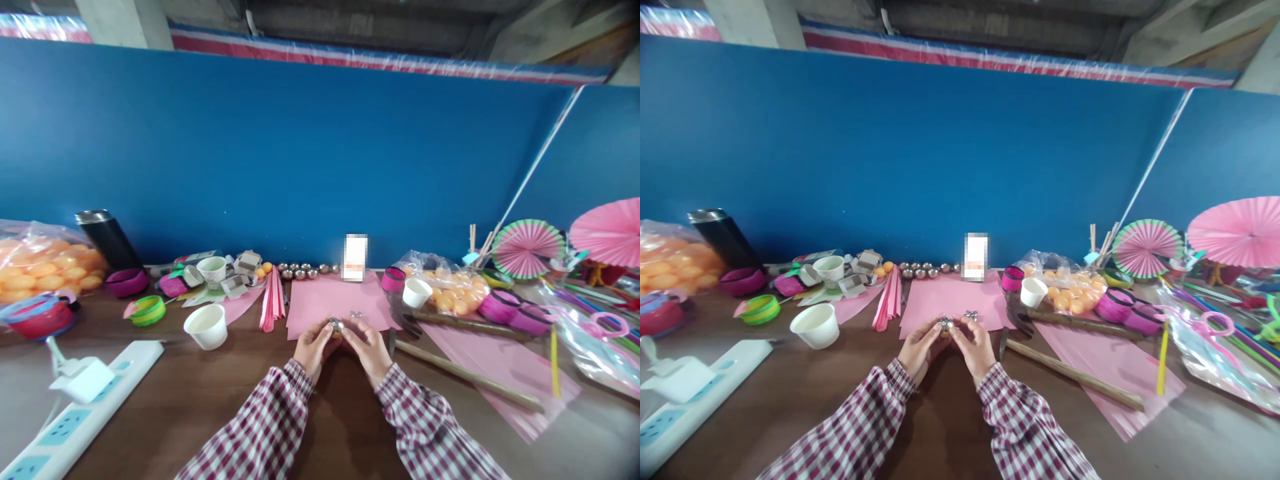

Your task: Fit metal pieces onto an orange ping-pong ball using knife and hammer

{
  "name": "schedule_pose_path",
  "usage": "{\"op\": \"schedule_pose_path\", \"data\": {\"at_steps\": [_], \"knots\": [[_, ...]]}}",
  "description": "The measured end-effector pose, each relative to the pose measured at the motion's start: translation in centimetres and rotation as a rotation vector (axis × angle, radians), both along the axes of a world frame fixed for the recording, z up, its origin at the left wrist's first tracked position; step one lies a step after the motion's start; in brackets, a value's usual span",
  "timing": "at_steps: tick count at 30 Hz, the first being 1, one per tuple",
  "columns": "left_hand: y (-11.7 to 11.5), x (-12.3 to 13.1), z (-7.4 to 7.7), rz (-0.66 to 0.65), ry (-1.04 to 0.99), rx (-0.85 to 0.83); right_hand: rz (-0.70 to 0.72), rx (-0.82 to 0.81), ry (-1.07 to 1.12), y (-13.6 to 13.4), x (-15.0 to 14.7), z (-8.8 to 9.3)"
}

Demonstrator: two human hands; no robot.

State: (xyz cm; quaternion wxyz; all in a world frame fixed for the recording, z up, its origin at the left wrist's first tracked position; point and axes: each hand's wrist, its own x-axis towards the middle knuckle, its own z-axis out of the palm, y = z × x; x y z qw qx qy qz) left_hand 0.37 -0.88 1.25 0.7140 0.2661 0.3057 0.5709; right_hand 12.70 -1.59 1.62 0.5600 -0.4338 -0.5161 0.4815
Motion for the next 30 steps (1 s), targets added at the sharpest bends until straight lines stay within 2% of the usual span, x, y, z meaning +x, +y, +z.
{"op": "schedule_pose_path", "data": {"at_steps": [3,7,14,20,25,30], "knots": [[0.0,0.0,0.3,0.018,0.029,-0.003,-0.088,0.119,-0.171,-0.5,0.0,0.5],[0.0,0.0,0.6,0.006,0.068,0.030,-0.088,0.187,-0.286,-1.0,-0.3,1.0],[-0.4,-0.1,0.7,-0.022,0.048,0.066,0.104,0.009,0.105,-0.4,-0.6,0.2],[-0.8,-0.1,1.0,-0.084,0.038,0.092,0.166,-0.065,0.303,-0.2,-0.4,0.0],[-0.9,-0.1,0.8,-0.117,0.037,0.089,0.139,-0.133,0.372,-0.3,-0.6,0.1],[-0.7,-0.1,0.6,-0.119,0.041,0.092,0.120,-0.125,0.318,-0.4,-0.5,0.2]]}}
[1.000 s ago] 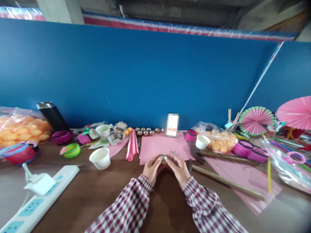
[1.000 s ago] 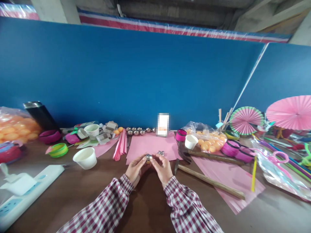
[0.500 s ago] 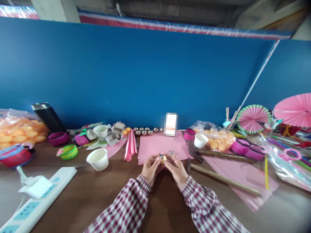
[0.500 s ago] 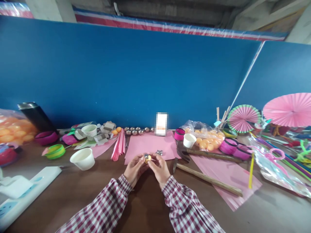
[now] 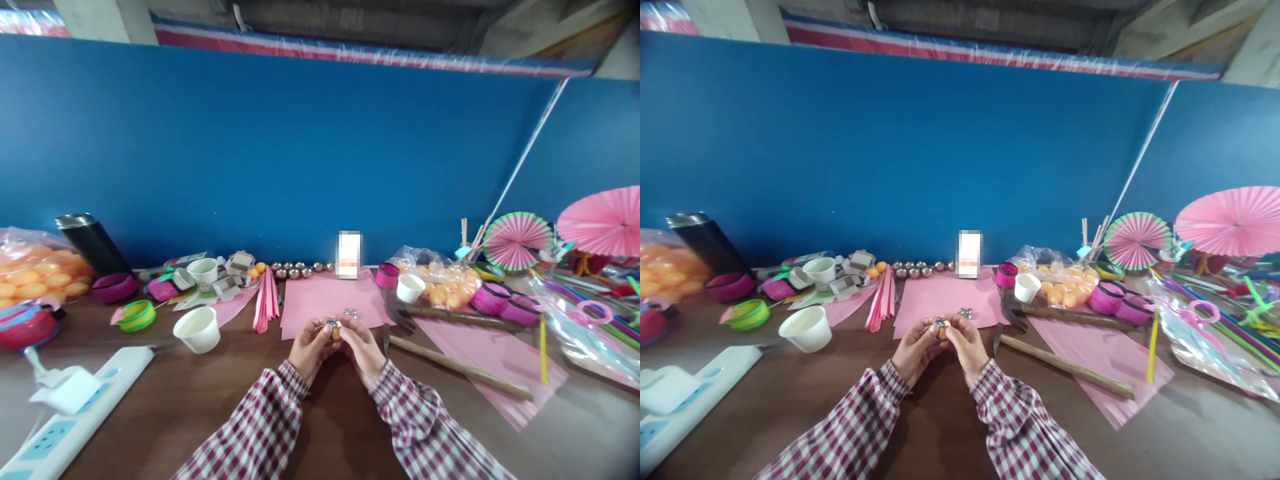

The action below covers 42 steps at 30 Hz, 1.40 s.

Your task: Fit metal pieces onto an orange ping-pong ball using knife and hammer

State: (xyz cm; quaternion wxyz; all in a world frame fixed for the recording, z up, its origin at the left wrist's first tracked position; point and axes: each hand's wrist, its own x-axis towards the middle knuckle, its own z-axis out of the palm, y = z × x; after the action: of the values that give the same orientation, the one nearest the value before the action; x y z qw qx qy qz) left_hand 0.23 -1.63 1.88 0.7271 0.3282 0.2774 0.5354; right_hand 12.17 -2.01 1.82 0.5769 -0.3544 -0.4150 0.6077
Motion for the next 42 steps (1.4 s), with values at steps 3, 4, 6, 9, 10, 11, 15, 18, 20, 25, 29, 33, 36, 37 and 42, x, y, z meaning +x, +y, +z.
{"op": "schedule_pose_path", "data": {"at_steps": [3,4,6,9,10,11,15,18,20,25,29,33,36,37,42], "knots": [[0.1,0.0,-0.1,0.005,-0.007,0.001,0.000,0.044,-0.057,0.0,0.0,0.2],[0.1,0.0,-0.1,0.006,-0.008,0.004,0.002,0.055,-0.070,-0.1,0.0,0.3],[0.0,0.0,0.0,-0.001,0.006,0.006,0.001,0.074,-0.085,-0.1,0.0,0.4],[-0.1,0.1,0.2,-0.032,0.044,-0.009,-0.023,0.126,-0.112,-0.3,0.0,0.6],[-0.2,0.1,0.3,-0.043,0.046,-0.014,-0.031,0.145,-0.126,-0.3,0.0,0.7],[-0.2,0.1,0.4,-0.050,0.040,-0.017,-0.038,0.161,-0.144,-0.3,-0.1,0.7],[-0.2,0.1,0.3,-0.047,-0.004,-0.022,-0.110,0.198,-0.290,-0.3,0.0,0.4],[-0.1,0.1,0.4,-0.053,0.005,-0.037,-0.167,0.214,-0.405,-0.2,0.1,0.1],[-0.1,0.0,0.5,-0.050,0.010,-0.049,-0.185,0.225,-0.446,-0.2,0.1,0.0],[-0.2,0.0,0.6,-0.024,-0.004,-0.067,-0.188,0.267,-0.503,-0.4,0.0,0.2],[-0.1,0.0,0.5,-0.022,-0.046,-0.086,-0.224,0.308,-0.598,-0.9,-0.2,0.9],[-0.1,0.1,0.6,0.006,-0.036,-0.115,-0.275,0.372,-0.686,-1.5,-0.6,1.8],[-0.2,0.1,0.7,0.008,-0.014,-0.115,-0.285,0.392,-0.715,-1.6,-0.8,1.9],[-0.3,0.1,0.7,0.000,-0.017,-0.112,-0.287,0.396,-0.717,-1.6,-0.8,1.9],[-0.4,0.0,1.1,-0.059,-0.057,-0.140,-0.309,0.409,-0.708,-1.5,-0.7,1.6]]}}
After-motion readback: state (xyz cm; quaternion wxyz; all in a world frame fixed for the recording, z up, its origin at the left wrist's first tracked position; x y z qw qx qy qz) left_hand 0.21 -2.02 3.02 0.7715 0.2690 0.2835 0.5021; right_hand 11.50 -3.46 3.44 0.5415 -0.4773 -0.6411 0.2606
